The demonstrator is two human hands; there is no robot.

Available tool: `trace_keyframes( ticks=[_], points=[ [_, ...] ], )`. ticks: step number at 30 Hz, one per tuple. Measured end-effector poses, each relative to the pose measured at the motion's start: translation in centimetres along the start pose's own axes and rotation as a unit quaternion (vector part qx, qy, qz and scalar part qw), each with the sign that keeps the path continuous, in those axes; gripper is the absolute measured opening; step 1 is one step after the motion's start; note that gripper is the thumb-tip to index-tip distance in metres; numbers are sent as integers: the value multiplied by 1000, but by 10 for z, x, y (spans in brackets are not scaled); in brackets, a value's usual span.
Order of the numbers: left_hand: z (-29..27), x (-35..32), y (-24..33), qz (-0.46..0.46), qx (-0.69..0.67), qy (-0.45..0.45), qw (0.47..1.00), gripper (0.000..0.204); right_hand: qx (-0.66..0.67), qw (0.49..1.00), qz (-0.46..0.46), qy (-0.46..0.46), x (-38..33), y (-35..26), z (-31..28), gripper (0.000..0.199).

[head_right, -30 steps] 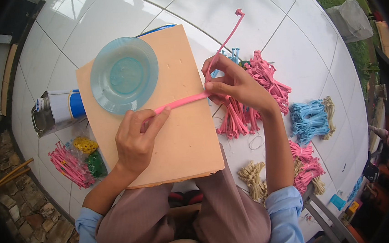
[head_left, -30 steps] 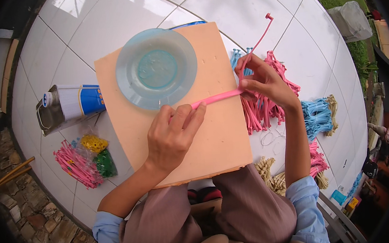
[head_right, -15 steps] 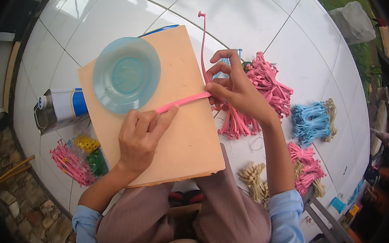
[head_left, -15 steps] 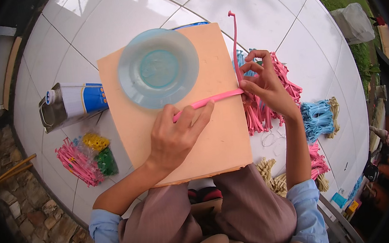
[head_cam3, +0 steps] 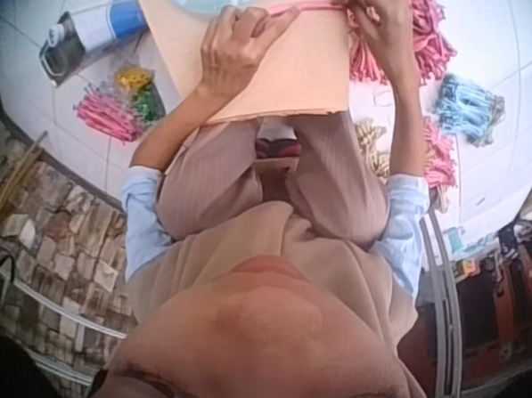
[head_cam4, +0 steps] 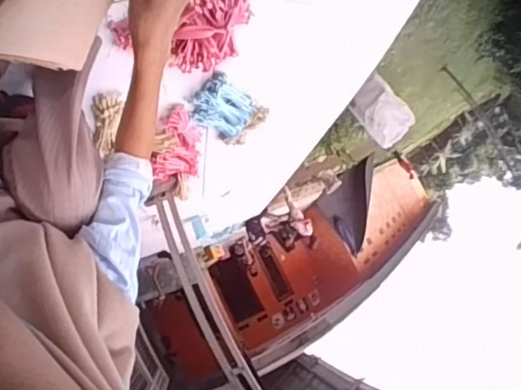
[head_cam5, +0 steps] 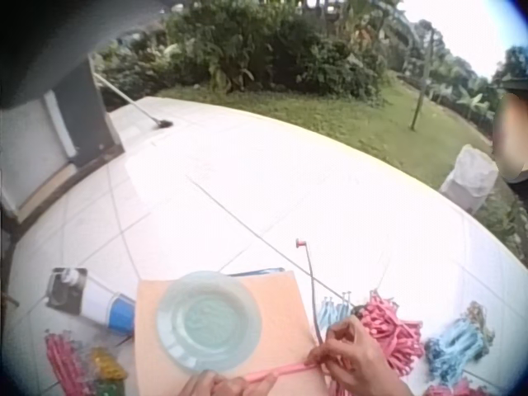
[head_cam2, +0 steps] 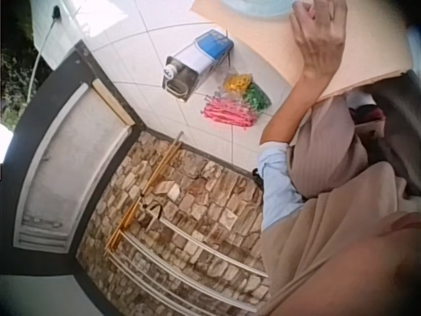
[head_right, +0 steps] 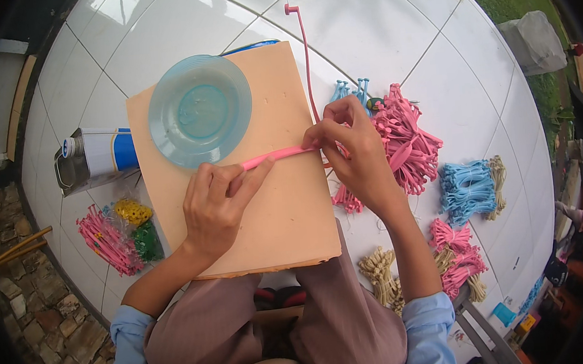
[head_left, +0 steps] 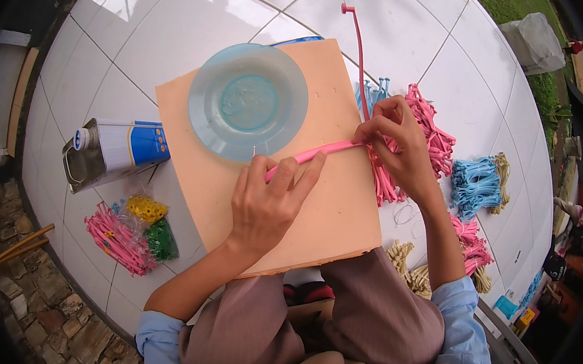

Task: The person sits on a chair and assembles pink plastic strips by attaching small green and yellow plastic pieces to their ends. They repeatedly dip the strips into a bowl of water and place the finished items on a cardboard box.

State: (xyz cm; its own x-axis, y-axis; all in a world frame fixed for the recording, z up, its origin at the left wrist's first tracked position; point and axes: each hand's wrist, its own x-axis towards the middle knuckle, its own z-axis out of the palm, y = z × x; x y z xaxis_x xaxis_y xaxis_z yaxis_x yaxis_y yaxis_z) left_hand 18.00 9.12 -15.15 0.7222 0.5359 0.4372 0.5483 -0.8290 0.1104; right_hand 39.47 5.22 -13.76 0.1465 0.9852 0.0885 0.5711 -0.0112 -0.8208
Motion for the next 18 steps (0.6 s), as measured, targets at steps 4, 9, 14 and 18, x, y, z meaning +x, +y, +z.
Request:
trace_keyframes(
  ticks=[4, 9, 14, 18],
  points=[
    [0, -1, 0, -4, 0, -4, 1000, 46, -41, 999, -32, 8, -1, 1, 1, 19],
    [-7, 4, 6, -22, -5, -34, 999, 47, -170, 974, -147, 36, -2, 3, 1, 24],
    [-15, 8, 13, 4, 68, -40, 997, 45, -185, 960, -206, 30, -4, -3, 3, 24],
    [-14, 6, 19, 7, 56, -60, 997, 45, -225, 946, -233, 12, -7, -8, -1, 30]
  ],
)
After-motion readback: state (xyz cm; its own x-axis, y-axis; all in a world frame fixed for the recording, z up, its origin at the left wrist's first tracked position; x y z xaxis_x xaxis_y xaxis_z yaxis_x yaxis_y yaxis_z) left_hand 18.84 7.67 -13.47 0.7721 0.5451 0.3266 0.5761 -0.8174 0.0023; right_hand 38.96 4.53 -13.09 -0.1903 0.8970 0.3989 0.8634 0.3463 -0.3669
